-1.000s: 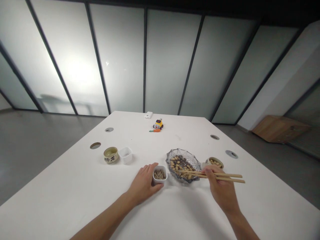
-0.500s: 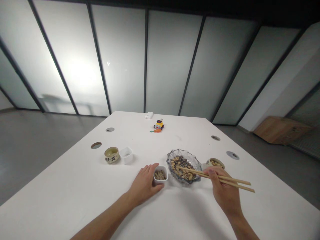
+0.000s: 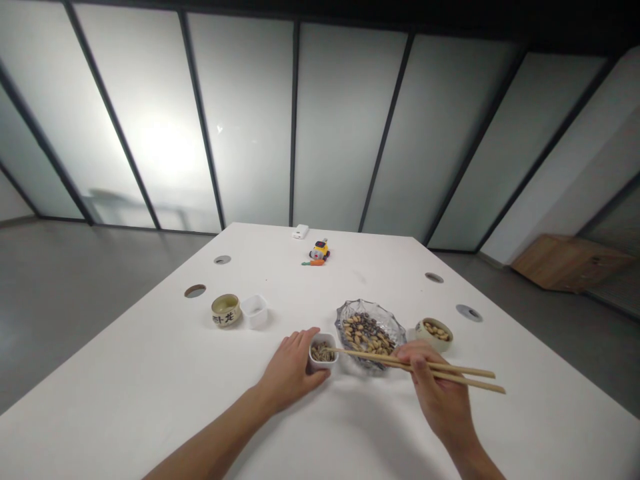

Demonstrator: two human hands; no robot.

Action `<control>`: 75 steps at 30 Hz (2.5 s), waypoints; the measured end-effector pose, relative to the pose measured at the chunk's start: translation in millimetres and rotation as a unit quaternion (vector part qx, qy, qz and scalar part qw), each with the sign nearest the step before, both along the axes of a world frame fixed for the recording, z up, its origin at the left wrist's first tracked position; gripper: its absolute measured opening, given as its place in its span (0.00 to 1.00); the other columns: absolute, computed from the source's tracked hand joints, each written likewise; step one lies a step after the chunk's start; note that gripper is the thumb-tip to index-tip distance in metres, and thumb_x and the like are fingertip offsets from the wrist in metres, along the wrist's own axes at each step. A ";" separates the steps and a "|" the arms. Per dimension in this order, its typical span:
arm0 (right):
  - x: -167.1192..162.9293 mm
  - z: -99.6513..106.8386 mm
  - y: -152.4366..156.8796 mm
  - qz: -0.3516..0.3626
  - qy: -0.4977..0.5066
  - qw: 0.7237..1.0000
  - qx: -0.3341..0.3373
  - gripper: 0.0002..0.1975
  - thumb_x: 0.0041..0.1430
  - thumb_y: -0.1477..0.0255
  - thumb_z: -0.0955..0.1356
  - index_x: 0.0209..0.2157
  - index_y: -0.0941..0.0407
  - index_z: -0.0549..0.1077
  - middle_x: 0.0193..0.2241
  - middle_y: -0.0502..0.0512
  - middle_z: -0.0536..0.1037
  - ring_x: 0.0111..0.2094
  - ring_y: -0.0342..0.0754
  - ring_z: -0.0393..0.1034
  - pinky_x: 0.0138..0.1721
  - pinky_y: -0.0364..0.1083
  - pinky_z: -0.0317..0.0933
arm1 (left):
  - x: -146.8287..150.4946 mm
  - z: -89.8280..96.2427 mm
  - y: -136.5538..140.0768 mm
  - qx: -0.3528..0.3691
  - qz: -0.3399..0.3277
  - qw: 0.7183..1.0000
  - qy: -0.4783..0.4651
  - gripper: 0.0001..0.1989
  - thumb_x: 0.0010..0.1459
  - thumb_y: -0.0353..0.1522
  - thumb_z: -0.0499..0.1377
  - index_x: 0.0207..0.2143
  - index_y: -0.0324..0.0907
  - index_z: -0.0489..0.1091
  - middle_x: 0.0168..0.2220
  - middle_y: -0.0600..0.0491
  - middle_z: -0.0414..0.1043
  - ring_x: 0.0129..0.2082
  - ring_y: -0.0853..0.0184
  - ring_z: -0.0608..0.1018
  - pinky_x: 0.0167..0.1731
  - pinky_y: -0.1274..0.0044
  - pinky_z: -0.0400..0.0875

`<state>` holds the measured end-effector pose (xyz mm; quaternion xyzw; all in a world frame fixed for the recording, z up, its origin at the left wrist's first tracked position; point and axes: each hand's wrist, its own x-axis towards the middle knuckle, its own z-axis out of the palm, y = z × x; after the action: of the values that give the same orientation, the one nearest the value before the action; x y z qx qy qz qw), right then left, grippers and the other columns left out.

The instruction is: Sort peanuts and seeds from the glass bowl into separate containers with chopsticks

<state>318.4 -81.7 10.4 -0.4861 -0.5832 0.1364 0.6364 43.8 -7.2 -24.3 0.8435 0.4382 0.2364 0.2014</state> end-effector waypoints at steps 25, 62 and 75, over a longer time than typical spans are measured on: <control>18.6 16.9 3.5 -0.019 -0.188 0.982 -0.030 0.16 0.70 0.60 0.68 0.30 0.51 0.78 0.30 0.52 0.80 0.33 0.49 0.76 0.36 0.46 0.70 | -0.1 3.0 0.3 -0.014 0.004 1.000 0.014 0.36 0.58 0.36 0.67 0.66 0.43 0.61 0.59 0.41 0.73 0.59 0.47 0.74 0.59 0.58 0.67; 3.2 5.4 8.7 -0.082 -0.150 0.984 -0.048 0.22 0.70 0.51 0.65 0.30 0.51 0.78 0.30 0.55 0.81 0.34 0.53 0.76 0.38 0.50 0.71 | -0.9 4.2 -1.9 0.000 0.000 1.000 -0.005 0.34 0.59 0.37 0.67 0.65 0.45 0.62 0.59 0.42 0.74 0.58 0.48 0.75 0.58 0.58 0.68; 15.8 7.0 8.8 -0.130 -0.116 0.984 -0.037 0.23 0.69 0.51 0.66 0.30 0.52 0.79 0.32 0.56 0.82 0.36 0.53 0.76 0.40 0.52 0.71 | -1.4 0.1 0.1 0.002 0.000 1.000 -0.001 0.34 0.59 0.37 0.67 0.66 0.44 0.62 0.59 0.42 0.74 0.57 0.48 0.75 0.58 0.58 0.68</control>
<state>334.1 -73.0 17.4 -0.5931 -0.5794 0.0168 0.5588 42.4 -7.1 -24.1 0.8437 0.4373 0.2383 0.2003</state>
